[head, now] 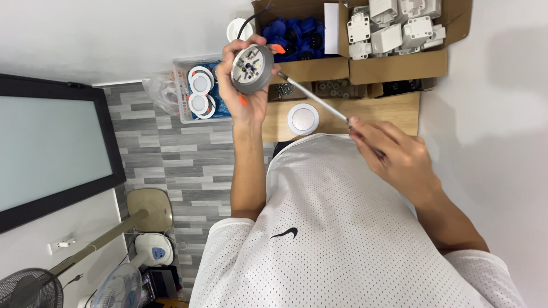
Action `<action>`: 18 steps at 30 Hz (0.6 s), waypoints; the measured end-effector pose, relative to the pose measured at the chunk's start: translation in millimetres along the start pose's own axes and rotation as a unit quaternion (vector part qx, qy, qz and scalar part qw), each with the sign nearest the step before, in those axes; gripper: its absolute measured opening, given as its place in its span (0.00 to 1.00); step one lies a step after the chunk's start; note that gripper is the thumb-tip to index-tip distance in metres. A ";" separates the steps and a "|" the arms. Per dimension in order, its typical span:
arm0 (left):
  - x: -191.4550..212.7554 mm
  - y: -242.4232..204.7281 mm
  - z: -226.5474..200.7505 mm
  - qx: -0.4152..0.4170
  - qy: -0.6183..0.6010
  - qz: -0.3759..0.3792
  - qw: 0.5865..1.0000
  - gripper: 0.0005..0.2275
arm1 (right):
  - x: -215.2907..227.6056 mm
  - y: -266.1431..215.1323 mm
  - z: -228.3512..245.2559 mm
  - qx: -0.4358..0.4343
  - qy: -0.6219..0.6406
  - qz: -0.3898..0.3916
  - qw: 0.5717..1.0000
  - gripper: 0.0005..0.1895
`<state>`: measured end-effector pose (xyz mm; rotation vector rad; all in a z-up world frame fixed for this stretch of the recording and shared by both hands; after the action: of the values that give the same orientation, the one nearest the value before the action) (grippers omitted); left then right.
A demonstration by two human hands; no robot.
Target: The person assembles a white electrical box with a blue component using a screwdriver. They then handle a circular LED light fixture, placing it on the table and manipulating its wires.
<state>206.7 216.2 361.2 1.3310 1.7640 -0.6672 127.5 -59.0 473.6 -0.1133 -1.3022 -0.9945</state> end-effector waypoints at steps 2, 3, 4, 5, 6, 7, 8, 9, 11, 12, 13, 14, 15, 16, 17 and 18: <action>7.3 -1.6 7.6 0.037 -0.117 -0.025 0.992 0.12 | 0.7 4.9 8.2 0.018 0.030 -0.002 0.999 0.14; 5.7 -1.5 7.9 0.035 -0.116 -0.024 0.992 0.12 | -2.6 4.8 9.2 0.020 0.031 -0.003 0.999 0.14; 3.5 -3.0 12.2 0.048 -0.134 -0.023 0.990 0.11 | -5.7 3.8 8.7 0.016 0.023 0.000 1.000 0.15; 1.3 -4.7 16.6 0.060 -0.152 -0.022 0.986 0.11 | -9.0 2.8 8.2 0.012 0.014 0.002 1.000 0.16; -0.8 -5.9 18.1 0.058 -0.153 -0.024 0.986 0.11 | -11.1 2.5 7.7 0.014 0.015 0.004 1.000 0.16; -5.2 -7.1 20.2 0.061 -0.152 -0.016 0.986 0.11 | -12.9 2.2 7.1 0.014 0.011 0.005 1.000 0.16; -10.2 -6.8 22.1 0.063 -0.151 -0.006 0.987 0.12 | -14.7 2.7 5.9 0.016 0.006 0.004 1.000 0.16; -13.7 -8.8 21.6 0.061 -0.151 -0.006 0.987 0.12 | -15.0 2.0 5.3 0.019 0.006 0.005 1.000 0.16; -26.4 -10.9 20.3 0.058 -0.134 0.021 0.989 0.13 | -15.6 1.9 2.4 0.017 -0.004 0.004 1.000 0.15; -27.6 -10.5 20.3 0.056 -0.134 0.020 0.989 0.13 | -15.5 3.2 2.1 0.019 -0.003 0.005 1.000 0.15; -30.2 -10.0 19.5 0.049 -0.117 0.028 0.992 0.12 | -15.7 4.3 1.5 0.020 -0.002 0.007 1.000 0.14; -32.6 -10.3 18.8 0.044 -0.099 0.036 0.993 0.12 | -16.1 4.6 1.8 0.020 0.001 0.009 1.000 0.13; -34.4 -11.5 18.8 0.044 -0.099 0.034 0.994 0.12 | -16.8 4.0 1.7 0.020 0.002 0.010 1.000 0.13; -36.0 -11.6 18.4 0.041 -0.092 0.031 0.994 0.12 | -18.0 3.7 0.7 0.018 -0.002 0.012 1.000 0.13; -37.6 -11.8 17.9 0.037 -0.085 0.029 0.995 0.11 | -19.1 3.5 -0.2 0.016 -0.007 0.014 1.000 0.14; -38.4 -12.3 18.2 0.037 -0.085 0.027 0.995 0.11 | -18.8 4.3 0.1 0.015 -0.006 0.015 1.000 0.14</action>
<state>204.6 177.8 383.2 1.3269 1.5754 -0.7988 131.6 -46.1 459.8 -0.1153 -1.3221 -0.9495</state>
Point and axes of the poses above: each hand's wrist, its own y-axis towards the middle knuckle, its own x-axis out of the back of the hand, z = x × y, the point moved 10 cm from there along y, towards the middle knuckle, and after that the axes turned 6 degrees about -y, right-handed, at the moved point
